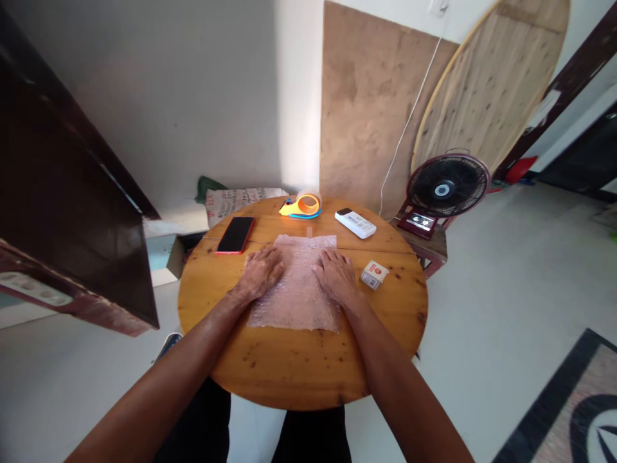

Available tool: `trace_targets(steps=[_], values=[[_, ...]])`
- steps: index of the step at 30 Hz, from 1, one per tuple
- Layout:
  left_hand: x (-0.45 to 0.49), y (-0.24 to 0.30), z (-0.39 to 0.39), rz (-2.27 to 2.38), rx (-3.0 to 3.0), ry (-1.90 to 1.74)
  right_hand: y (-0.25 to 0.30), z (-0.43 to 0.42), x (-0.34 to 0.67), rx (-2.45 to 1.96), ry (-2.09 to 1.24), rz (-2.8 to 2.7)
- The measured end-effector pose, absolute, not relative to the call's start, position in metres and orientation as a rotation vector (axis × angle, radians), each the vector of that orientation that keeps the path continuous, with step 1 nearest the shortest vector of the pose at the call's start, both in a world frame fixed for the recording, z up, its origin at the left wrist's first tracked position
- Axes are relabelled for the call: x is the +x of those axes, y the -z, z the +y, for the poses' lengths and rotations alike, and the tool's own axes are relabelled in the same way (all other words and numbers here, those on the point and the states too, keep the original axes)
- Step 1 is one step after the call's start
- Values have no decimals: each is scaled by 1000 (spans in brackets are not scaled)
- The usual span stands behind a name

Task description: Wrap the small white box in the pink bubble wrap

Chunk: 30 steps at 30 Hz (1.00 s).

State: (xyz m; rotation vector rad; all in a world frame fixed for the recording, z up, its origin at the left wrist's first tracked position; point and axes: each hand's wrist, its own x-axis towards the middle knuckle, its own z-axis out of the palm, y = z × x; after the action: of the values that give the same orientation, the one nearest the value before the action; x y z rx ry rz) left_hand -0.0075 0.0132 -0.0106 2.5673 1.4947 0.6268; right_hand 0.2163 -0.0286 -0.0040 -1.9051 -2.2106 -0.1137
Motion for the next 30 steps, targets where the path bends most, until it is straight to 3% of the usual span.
trace_targets(steps=[20, 26, 30], values=[[-10, 17, 18, 1584, 2483, -560, 7, -25, 218, -2062, 37, -2045], [-9, 8, 11, 1015, 2659, -859, 3, -27, 219, -2045, 14, -2063], [-2, 10, 4, 747, 2710, -756, 5, -26, 220, -2038, 73, -2078]])
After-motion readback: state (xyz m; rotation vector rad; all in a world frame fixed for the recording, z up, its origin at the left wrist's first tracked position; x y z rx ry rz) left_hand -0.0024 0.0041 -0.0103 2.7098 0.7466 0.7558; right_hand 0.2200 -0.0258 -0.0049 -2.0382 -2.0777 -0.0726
